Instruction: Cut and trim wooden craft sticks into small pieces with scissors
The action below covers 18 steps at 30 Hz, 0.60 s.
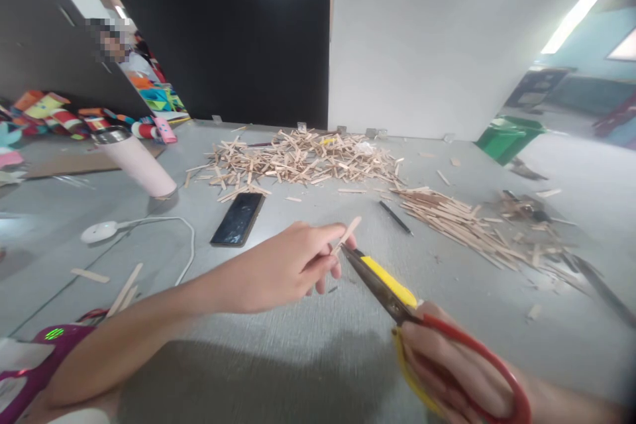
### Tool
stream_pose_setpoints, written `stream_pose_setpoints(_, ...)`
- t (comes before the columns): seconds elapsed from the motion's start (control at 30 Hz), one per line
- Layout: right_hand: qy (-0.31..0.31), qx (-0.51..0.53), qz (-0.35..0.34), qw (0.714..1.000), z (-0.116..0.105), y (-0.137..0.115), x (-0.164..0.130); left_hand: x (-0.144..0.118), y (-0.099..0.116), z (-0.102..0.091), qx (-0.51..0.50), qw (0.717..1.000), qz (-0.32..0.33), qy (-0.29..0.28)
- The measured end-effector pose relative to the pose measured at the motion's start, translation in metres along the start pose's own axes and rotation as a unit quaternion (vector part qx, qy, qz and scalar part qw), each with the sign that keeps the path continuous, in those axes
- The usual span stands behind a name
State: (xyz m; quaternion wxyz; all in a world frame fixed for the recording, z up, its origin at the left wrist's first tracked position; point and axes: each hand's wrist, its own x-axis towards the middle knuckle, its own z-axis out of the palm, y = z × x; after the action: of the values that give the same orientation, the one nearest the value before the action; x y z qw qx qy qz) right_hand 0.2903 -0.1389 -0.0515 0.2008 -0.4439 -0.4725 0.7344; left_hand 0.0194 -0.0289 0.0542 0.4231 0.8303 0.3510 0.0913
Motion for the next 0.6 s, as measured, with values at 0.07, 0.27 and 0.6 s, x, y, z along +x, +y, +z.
stream_pose_setpoints(0.07, -0.021, 0.069, 0.033, 0.997, 0.002, -0.004, -0.001, -0.002, 0.002, -0.003, 0.026, 1.000, 0.012, 0.007)
stream_pose_setpoints(0.27, -0.141, 0.181, 0.049, 0.972, 0.001, -0.007, 0.005, -0.001, 0.006, 0.003, -0.037, 0.996, 0.011, -0.074)
stream_pose_setpoints(0.6, -0.047, 0.087, -0.133, 0.986, 0.000, -0.002, 0.003, 0.008, -0.004, 0.000, -0.169, 0.986, -0.012, -0.001)
